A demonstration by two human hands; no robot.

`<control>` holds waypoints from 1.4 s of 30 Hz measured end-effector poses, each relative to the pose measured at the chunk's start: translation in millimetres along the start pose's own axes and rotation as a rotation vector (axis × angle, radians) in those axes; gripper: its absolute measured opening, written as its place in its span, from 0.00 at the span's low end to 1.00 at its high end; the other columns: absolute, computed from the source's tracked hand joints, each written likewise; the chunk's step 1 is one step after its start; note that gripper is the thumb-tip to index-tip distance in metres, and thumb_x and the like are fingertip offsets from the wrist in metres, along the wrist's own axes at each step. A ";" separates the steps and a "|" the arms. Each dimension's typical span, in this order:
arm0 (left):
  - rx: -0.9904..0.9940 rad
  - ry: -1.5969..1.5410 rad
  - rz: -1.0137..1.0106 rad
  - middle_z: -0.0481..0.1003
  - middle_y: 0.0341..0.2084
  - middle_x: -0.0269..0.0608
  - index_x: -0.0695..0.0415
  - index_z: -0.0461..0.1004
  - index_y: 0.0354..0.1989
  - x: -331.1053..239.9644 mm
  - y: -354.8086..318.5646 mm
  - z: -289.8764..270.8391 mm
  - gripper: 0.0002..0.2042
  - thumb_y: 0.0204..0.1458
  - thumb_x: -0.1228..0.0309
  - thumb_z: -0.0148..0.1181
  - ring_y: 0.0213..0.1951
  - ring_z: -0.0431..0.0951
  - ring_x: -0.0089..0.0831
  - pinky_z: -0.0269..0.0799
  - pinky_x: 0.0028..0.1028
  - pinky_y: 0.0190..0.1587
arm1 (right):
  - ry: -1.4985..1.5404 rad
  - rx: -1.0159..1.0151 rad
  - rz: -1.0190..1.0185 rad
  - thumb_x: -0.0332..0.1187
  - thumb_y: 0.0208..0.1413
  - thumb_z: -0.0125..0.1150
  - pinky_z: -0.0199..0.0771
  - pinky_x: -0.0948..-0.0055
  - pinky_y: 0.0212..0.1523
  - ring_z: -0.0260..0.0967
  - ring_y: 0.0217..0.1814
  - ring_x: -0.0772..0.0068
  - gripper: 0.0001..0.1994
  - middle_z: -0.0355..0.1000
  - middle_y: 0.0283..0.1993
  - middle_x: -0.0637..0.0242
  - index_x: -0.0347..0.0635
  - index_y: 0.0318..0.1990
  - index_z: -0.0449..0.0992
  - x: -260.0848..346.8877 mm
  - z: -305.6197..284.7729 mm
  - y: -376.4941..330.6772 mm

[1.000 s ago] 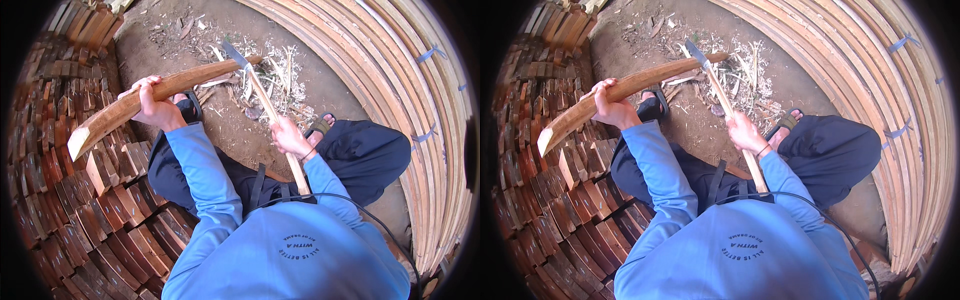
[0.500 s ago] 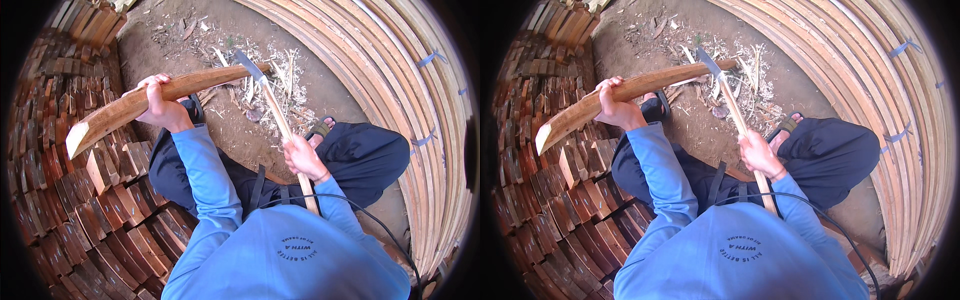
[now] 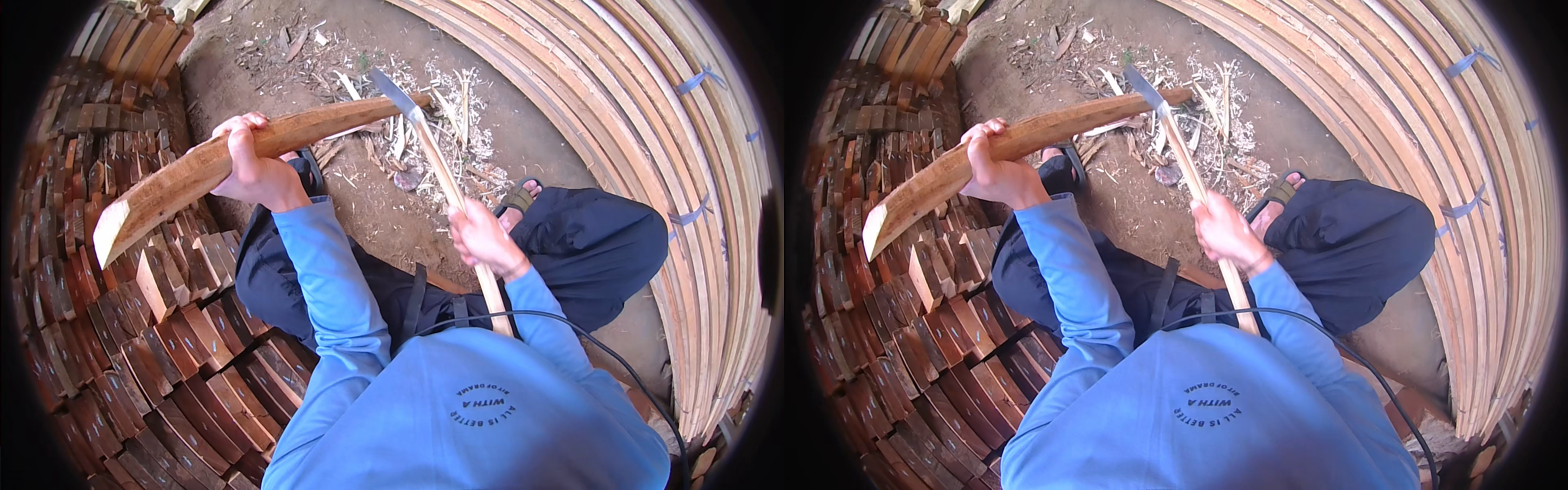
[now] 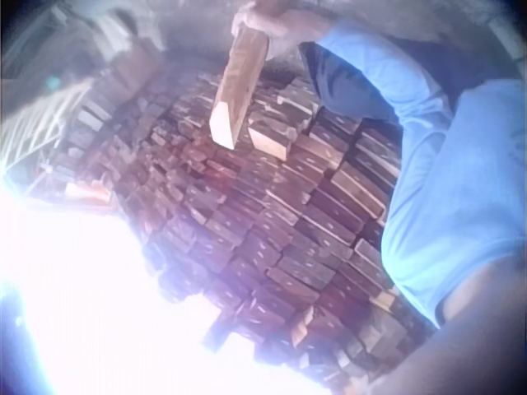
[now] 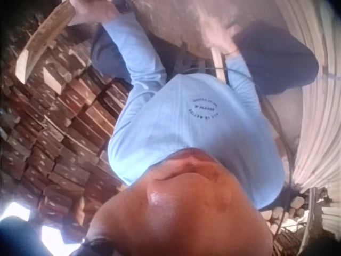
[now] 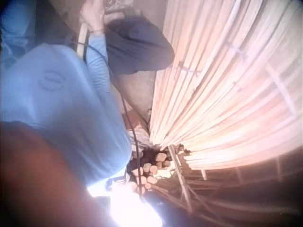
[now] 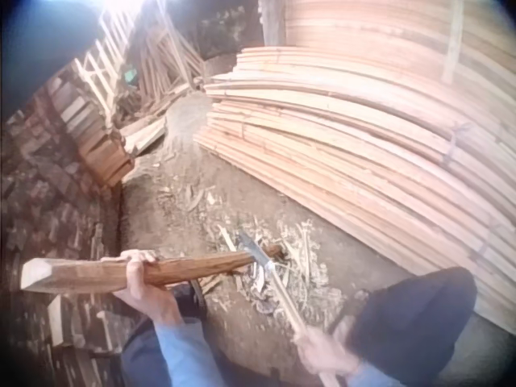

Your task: The person shapes a curved piece of wood by hand using a knife to shave off thin strips of material, holding the wood steady while sitting near stacks of timber.

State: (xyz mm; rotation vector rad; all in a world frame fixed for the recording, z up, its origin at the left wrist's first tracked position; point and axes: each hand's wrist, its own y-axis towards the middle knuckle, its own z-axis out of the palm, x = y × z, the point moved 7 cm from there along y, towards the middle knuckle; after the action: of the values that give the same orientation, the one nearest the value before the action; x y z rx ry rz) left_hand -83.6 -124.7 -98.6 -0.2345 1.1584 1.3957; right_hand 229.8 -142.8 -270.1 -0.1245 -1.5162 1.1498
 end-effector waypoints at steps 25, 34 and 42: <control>0.067 0.065 0.033 0.72 0.22 0.47 0.64 0.70 0.27 -2.1 -2.6 15.7 0.02 0.46 0.81 0.55 0.25 0.75 0.35 0.76 0.37 0.35 | 0.011 0.025 0.014 0.38 0.73 0.43 0.58 0.78 0.12 0.52 0.14 0.84 0.10 0.56 0.22 0.76 0.46 0.38 0.60 -1.2 -4.0 -7.4; 0.025 0.086 0.003 0.72 0.21 0.45 0.63 0.70 0.23 -0.5 -6.1 17.0 0.02 0.45 0.79 0.55 0.26 0.74 0.35 0.75 0.35 0.36 | 0.073 0.063 0.071 0.37 0.72 0.43 0.56 0.78 0.11 0.54 0.14 0.84 0.08 0.56 0.21 0.76 0.44 0.42 0.61 -8.8 -10.5 8.1; 0.027 0.054 0.009 0.72 0.20 0.46 0.66 0.70 0.24 -4.6 -11.9 21.2 0.02 0.44 0.81 0.56 0.25 0.75 0.36 0.76 0.34 0.33 | 0.059 0.029 0.070 0.37 0.72 0.44 0.60 0.78 0.11 0.54 0.14 0.83 0.10 0.57 0.21 0.76 0.44 0.38 0.60 -2.2 -9.6 -9.7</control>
State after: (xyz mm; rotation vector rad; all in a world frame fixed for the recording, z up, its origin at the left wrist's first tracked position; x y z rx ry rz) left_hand -62.1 -115.2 -90.9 -0.2490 1.2235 1.3878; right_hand 243.1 -143.7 -266.3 -0.1919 -1.4521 1.2133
